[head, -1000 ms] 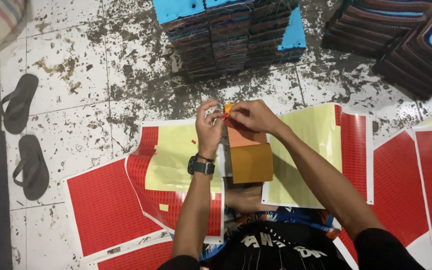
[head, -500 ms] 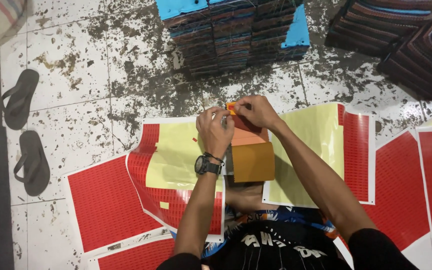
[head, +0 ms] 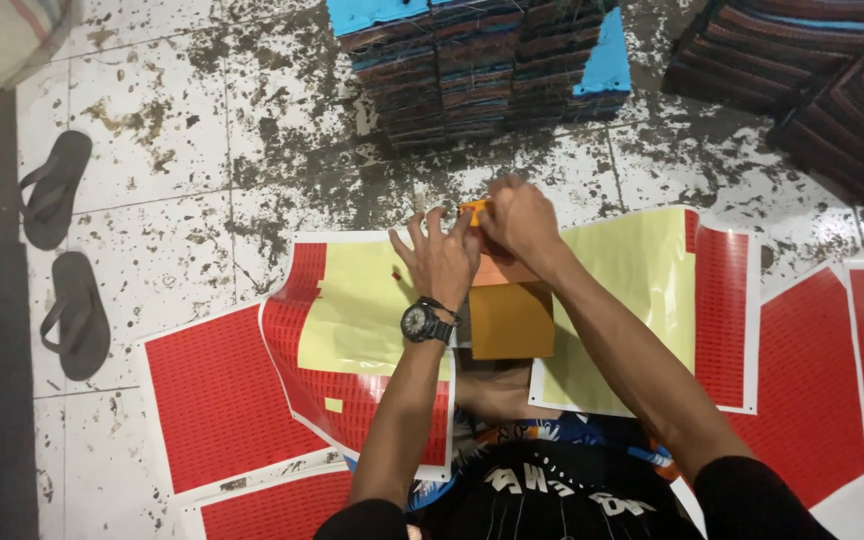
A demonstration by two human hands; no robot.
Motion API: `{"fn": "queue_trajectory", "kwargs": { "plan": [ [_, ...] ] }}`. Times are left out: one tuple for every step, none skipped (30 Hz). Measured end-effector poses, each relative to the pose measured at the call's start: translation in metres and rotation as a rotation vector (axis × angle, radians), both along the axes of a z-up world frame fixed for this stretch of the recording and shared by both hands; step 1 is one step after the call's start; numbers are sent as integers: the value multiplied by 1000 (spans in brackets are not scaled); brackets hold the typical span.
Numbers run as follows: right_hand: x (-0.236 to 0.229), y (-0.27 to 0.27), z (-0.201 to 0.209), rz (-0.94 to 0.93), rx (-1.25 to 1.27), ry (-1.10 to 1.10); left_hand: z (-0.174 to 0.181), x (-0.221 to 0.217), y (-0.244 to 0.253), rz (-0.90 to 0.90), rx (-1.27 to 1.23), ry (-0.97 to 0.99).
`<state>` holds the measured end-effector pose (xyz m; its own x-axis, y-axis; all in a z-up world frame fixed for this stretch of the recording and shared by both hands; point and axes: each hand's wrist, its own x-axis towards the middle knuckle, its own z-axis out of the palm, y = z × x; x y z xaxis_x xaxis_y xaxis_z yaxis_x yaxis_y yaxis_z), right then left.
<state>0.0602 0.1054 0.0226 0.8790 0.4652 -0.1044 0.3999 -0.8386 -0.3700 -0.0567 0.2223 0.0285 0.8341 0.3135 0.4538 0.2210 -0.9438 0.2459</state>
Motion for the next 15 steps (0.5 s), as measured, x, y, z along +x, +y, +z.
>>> {"fn": "queue_trajectory", "kwargs": {
  "plan": [
    [0, -2, 8, 3, 3, 1, -2, 0, 1, 3, 3, 1],
    [1, -4, 16, 101, -3, -125, -3, -1, 1, -3, -26, 12],
    [1, -8, 23, 193, -9, -251, -5, -1, 1, -14, -54, 23],
    [2, -11, 19, 190, -6, -250, -3, -3, 2, -17, -50, 25],
    [4, -14, 16, 256, 92, -333, 0, -3, 3, -37, -102, 56],
    [6, -18, 12, 322, 189, -416, 2, -2, 4, -56, -153, 87],
    [5, -19, 11, 316, 191, -422, 2, -1, 8, -62, -149, 83],
    [4, -21, 10, 334, 189, -566, 2, 1, 11, -122, -309, -14],
    [0, -24, 7, 351, 185, -705, 1, 1, 14, -180, -472, -105],
    [-1, -23, 11, 346, 185, -705, 15, -2, 12, -185, -471, -102],
    [-3, -21, 14, 365, 212, -808, 29, -5, 11, -157, -685, -152],
    [-5, -20, 17, 383, 238, -911, 42, -8, 10, -126, -899, -201],
    [-9, -20, 23, 380, 237, -910, 33, -5, 14, -128, -899, -198],
    [-14, -20, 29, 382, 258, -883, 25, -2, 19, -109, -1054, -242],
    [-18, -20, 35, 385, 278, -854, 16, 0, 23, -87, -1210, -285]
  ]
}}
